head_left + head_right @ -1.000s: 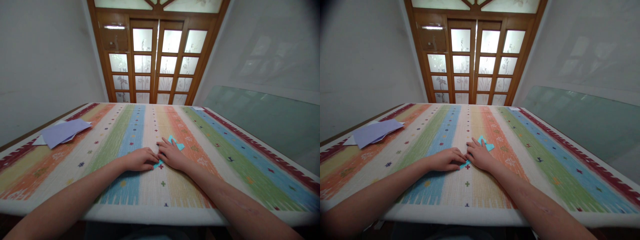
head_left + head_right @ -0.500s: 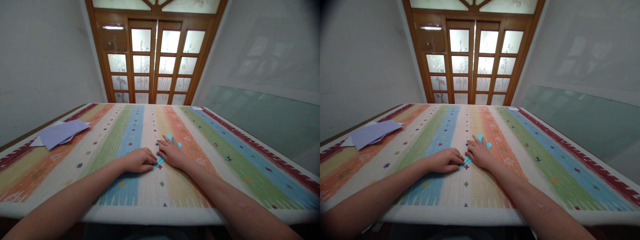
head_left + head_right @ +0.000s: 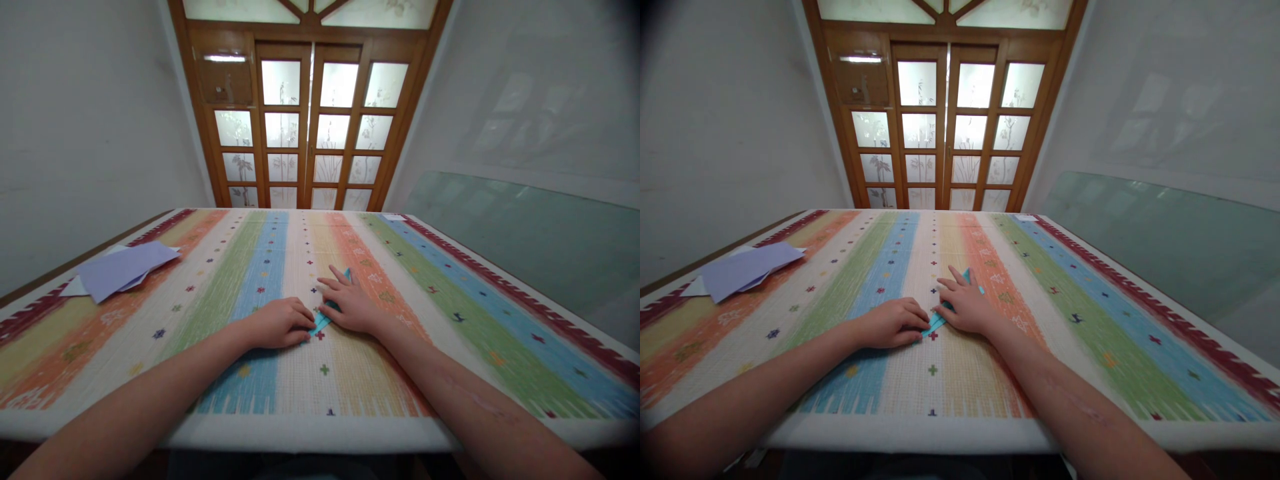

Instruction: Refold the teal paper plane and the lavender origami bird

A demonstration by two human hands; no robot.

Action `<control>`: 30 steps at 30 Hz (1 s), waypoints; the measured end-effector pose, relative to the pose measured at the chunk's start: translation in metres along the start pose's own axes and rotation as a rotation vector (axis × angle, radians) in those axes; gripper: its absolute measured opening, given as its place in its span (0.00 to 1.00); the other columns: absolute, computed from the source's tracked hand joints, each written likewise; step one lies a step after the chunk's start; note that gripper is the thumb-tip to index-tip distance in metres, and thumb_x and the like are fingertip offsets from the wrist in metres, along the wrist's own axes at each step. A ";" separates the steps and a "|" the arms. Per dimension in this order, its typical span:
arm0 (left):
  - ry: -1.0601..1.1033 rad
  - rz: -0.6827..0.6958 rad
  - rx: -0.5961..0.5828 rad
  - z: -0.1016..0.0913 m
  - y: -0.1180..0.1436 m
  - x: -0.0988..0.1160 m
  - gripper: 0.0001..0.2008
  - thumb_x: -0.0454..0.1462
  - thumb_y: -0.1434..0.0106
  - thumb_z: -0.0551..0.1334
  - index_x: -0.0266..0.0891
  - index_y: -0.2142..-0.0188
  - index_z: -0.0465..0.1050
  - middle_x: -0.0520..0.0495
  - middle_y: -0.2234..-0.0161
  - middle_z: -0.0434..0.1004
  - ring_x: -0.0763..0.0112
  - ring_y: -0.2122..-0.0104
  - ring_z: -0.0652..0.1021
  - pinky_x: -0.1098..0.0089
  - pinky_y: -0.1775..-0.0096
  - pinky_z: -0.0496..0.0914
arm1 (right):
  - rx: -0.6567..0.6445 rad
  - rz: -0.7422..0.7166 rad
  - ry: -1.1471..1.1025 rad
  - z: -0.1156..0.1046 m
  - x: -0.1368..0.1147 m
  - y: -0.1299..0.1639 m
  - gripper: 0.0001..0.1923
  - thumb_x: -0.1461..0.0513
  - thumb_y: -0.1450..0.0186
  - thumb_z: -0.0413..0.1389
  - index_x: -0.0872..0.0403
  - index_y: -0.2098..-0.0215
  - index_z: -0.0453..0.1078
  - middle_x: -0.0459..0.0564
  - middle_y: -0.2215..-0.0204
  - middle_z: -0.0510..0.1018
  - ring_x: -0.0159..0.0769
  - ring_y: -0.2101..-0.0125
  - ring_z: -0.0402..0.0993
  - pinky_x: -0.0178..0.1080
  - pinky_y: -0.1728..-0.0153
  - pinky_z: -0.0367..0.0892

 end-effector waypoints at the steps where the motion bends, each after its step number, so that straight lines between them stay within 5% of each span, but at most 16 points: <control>1: -0.005 0.001 0.000 0.000 0.000 0.000 0.12 0.36 0.34 0.60 0.40 0.53 0.77 0.44 0.55 0.79 0.63 0.53 0.76 0.64 0.48 0.65 | 0.007 -0.027 0.004 -0.005 -0.001 0.001 0.12 0.54 0.33 0.54 0.51 0.63 0.76 0.52 0.42 0.70 0.55 0.33 0.42 0.65 0.38 0.30; 8: -0.021 -0.009 0.014 0.000 0.000 -0.001 0.11 0.35 0.33 0.59 0.41 0.54 0.77 0.45 0.56 0.80 0.64 0.54 0.76 0.64 0.49 0.66 | -0.035 -0.118 -0.067 -0.017 -0.008 0.002 0.09 0.58 0.34 0.53 0.50 0.67 0.74 0.50 0.63 0.78 0.42 0.54 0.71 0.57 0.37 0.39; 30: -0.112 -0.025 0.046 0.007 -0.002 -0.003 0.14 0.37 0.30 0.55 0.41 0.49 0.74 0.45 0.51 0.77 0.63 0.49 0.73 0.63 0.47 0.66 | -0.039 -0.109 0.036 0.000 -0.004 -0.002 0.10 0.58 0.32 0.55 0.53 0.69 0.72 0.49 0.67 0.77 0.39 0.60 0.68 0.53 0.43 0.48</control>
Point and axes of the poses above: each hand's wrist, its own y-axis away from the middle knuckle, its own z-axis out of the palm, x = y × z, the point moved 7 cm from there along -y, towards the middle knuckle
